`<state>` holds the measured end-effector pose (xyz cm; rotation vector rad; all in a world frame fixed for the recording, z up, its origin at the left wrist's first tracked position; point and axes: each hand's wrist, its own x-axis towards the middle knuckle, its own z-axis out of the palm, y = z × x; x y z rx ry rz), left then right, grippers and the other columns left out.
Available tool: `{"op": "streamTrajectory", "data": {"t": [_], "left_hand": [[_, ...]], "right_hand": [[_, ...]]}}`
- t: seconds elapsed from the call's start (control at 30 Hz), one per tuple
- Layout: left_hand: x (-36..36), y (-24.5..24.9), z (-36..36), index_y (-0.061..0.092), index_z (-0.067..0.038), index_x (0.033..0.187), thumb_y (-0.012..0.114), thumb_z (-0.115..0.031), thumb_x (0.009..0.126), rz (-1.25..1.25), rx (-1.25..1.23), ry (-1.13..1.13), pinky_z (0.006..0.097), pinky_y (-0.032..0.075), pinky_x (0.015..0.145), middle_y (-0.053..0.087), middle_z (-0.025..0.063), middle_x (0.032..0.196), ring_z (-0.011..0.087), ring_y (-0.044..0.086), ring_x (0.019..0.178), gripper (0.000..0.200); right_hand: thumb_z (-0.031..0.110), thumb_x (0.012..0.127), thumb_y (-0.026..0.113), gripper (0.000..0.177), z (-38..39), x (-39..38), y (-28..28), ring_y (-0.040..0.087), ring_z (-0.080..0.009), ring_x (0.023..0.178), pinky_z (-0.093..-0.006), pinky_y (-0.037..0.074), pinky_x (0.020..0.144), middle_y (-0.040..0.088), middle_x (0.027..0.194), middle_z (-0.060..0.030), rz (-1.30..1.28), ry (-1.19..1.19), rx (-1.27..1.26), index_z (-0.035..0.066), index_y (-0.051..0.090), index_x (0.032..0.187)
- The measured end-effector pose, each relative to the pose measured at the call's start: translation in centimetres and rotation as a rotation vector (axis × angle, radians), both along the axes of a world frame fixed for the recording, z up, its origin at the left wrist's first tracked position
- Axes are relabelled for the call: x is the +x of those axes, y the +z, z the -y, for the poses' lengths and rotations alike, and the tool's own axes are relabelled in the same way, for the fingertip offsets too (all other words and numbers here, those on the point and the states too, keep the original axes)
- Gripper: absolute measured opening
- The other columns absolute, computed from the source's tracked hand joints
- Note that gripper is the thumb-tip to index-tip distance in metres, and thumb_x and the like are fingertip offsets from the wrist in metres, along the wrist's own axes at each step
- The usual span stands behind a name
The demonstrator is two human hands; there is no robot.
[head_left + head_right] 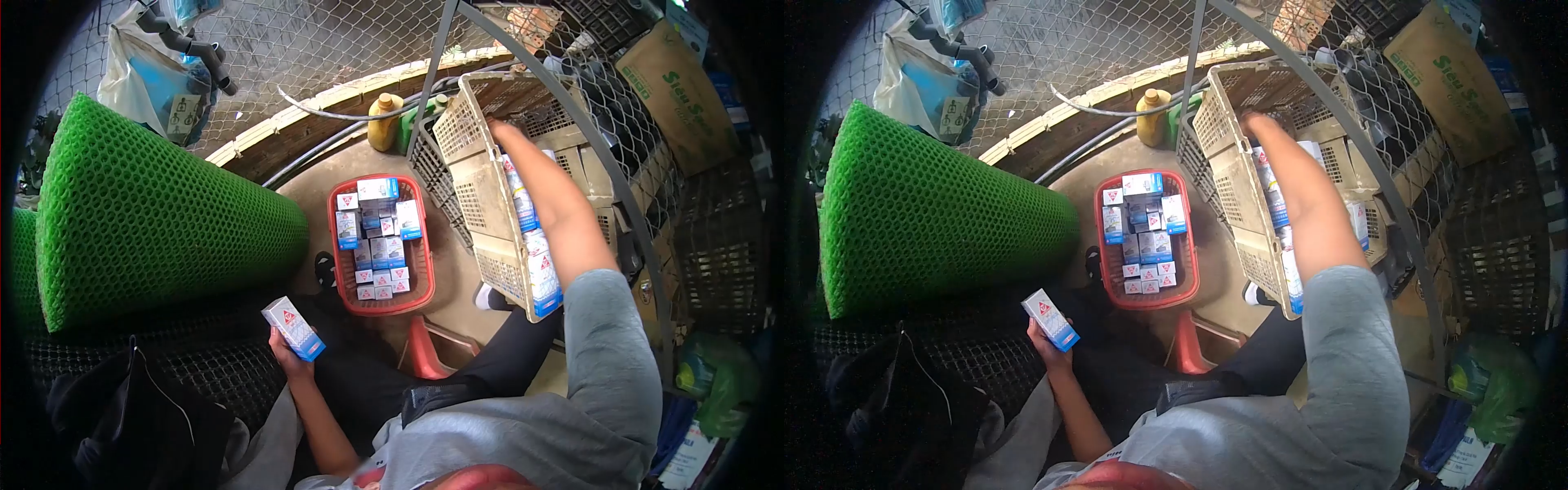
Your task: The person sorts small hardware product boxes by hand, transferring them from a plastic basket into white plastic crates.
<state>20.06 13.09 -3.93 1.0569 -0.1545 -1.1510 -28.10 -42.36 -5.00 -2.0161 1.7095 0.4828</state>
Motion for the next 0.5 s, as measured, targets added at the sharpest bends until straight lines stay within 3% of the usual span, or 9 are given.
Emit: {"op": "streamTrajectory", "data": {"t": [0.07,0.13,0.17,0.27,0.3,0.33,0.4,0.47,0.5], "left_hand": [[0.1,0.0,-0.3,0.057,-0.006,0.131,0.044,-0.051,0.104,-0.005,-0.015,-0.022,0.0414,0.06,0.075,0.068,0.0072,0.103,0.0241,0.07,0.085,0.053],[0.1,0.0,0.0,0.057,-0.007,0.131,0.045,-0.051,0.104,-0.009,-0.023,-0.058,0.0415,0.06,0.076,0.068,0.007,0.105,0.0238,0.07,0.087,0.054],[-0.1,0.1,0.0,0.057,-0.007,0.132,0.045,-0.051,0.104,-0.001,-0.011,-0.035,0.0416,0.06,0.078,0.068,0.0068,0.106,0.0234,0.07,0.089,0.053],[0.1,-0.1,-0.3,0.057,-0.008,0.132,0.046,-0.052,0.104,0.011,0.009,-0.017,0.042,0.06,0.08,0.068,0.0067,0.109,0.0229,0.069,0.093,0.053],[0.1,-0.3,-0.3,0.057,-0.008,0.132,0.046,-0.052,0.104,0.011,0.007,-0.002,0.0422,0.059,0.081,0.067,0.0067,0.11,0.0227,0.069,0.095,0.053],[0.1,-0.4,-0.4,0.057,-0.008,0.132,0.046,-0.052,0.104,0.011,0.003,-0.005,0.0422,0.059,0.081,0.067,0.0067,0.11,0.0227,0.069,0.095,0.053],[0.3,-0.5,-0.3,0.056,-0.008,0.134,0.046,-0.053,0.104,0.03,-0.02,-0.044,0.0421,0.059,0.081,0.066,0.007,0.112,0.0229,0.069,0.095,0.055],[0.4,-0.3,-0.2,0.055,-0.008,0.135,0.046,-0.052,0.104,0.038,-0.028,-0.063,0.0421,0.059,0.081,0.066,0.0071,0.113,0.0228,0.069,0.095,0.055],[0.3,-0.2,-0.2,0.055,-0.008,0.136,0.047,-0.052,0.103,0.043,-0.035,-0.074,0.042,0.059,0.081,0.066,0.0072,0.113,0.0228,0.068,0.095,0.055]], "right_hand": [[0.043,0.081,0.079,0.07,0.2,-0.2,-1.0,0.063,-0.0335,0.131,-0.0448,0.051,0.106,0.062,0.145,-0.0186,-0.047,0.004,-0.015,0.005,0.065,0.138],[0.039,0.079,0.081,0.068,-5.3,2.0,6.3,0.063,-0.0352,0.13,-0.0445,0.052,0.106,0.063,0.143,-0.0181,-0.018,-0.264,-0.167,0.005,0.067,0.136],[0.043,0.079,0.082,0.068,-5.1,1.7,7.0,0.063,-0.0355,0.129,-0.0447,0.051,0.107,0.065,0.14,-0.0187,-0.096,-0.184,-0.092,0.005,0.068,0.133],[0.048,0.072,0.088,0.085,-7.4,1.1,9.4,0.053,-0.0419,0.139,-0.053,0.049,0.11,0.055,0.152,-0.0203,-0.128,-0.403,-0.228,0.007,0.062,0.142],[0.05,0.068,0.09,0.102,-9.6,1.1,12.0,0.045,-0.0435,0.145,-0.0553,0.045,0.114,0.045,0.159,-0.0217,-0.089,-0.468,-0.28,0.009,0.05,0.152],[0.05,0.068,0.09,0.102,-10.0,-0.1,12.1,0.045,-0.0435,0.145,-0.0553,0.045,0.114,0.045,0.159,-0.0217,-0.089,-0.472,-0.284,0.009,0.05,0.152],[0.052,0.067,0.09,0.11,-11.1,-3.2,12.3,0.042,-0.0423,0.147,-0.0543,0.041,0.117,0.042,0.159,-0.0237,0.057,-0.531,-0.649,0.007,0.042,0.156],[0.048,0.067,0.088,0.111,-11.9,-6.0,12.8,0.037,-0.0455,0.148,-0.0498,0.037,0.121,0.034,0.161,-0.0275,0.184,-0.383,-0.784,0.009,0.037,0.158],[0.047,0.068,0.087,0.096,-12.6,-6.5,13.4,0.041,-0.0446,0.145,-0.0486,0.041,0.116,0.035,0.16,-0.0302,0.31,-0.434,-0.761,0.009,0.05,0.148]]}}
